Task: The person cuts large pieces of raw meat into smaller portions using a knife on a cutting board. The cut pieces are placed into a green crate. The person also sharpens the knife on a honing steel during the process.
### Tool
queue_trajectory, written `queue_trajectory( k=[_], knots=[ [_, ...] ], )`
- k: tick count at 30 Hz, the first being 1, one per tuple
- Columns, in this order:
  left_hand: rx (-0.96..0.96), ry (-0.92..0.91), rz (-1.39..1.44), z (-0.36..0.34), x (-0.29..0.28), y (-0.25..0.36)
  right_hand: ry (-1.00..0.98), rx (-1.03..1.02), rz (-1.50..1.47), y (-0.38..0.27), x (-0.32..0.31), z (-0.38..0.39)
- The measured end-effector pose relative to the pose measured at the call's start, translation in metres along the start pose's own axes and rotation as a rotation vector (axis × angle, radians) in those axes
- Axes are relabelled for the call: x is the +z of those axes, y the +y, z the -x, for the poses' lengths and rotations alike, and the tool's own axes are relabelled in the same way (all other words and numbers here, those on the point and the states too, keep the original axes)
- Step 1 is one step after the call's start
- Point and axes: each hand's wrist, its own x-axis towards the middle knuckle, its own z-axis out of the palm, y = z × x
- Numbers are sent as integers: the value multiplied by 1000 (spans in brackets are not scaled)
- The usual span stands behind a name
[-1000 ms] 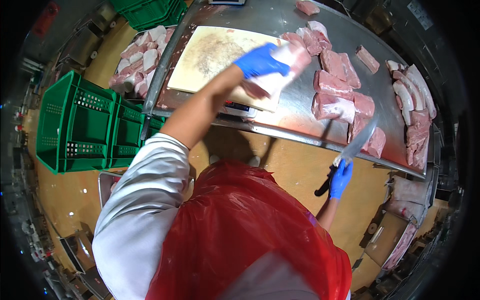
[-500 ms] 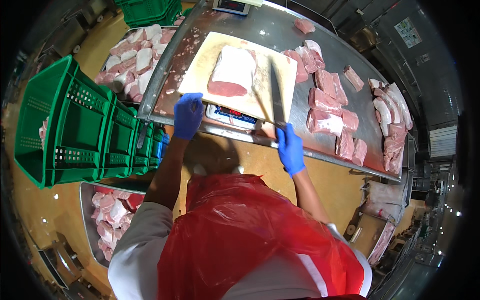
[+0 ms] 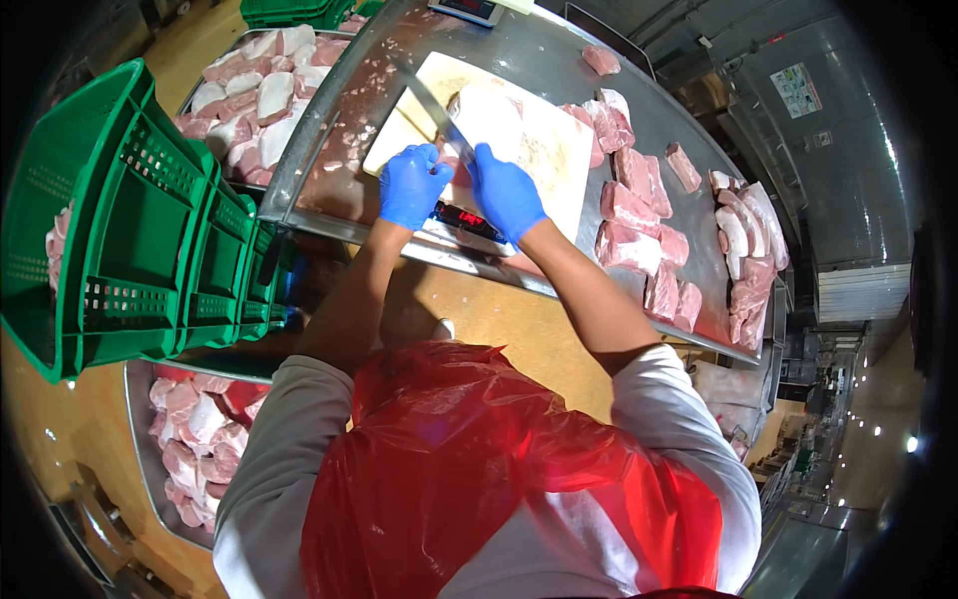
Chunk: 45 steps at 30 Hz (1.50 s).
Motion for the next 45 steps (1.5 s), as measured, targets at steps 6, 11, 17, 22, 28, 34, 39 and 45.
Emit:
queue_trajectory(
  k=[6,11,17,22,28,34,39,45],
  knots=[
    [-22,102,44,8,8,-11,-357,0,283,85,-62,121],
    [181,282,-107,-3,-26,-26,-378,-65,505,110,-133,141],
    [248,-40,53,53,10,71,301,-54,14,110,-112,130],
    [323,-189,-184,52,64,83,260,-19,-112,111,-70,93],
    [401,193,9,38,44,-16,61,-34,70,121,-33,102],
    [401,186,-142,56,23,-15,13,-147,-43,57,-13,74],
    [439,188,-171,55,22,-19,-118,-174,34,12,-19,24],
    [296,96,169,59,15,-25,-295,-227,187,94,-45,81]
  ],
)
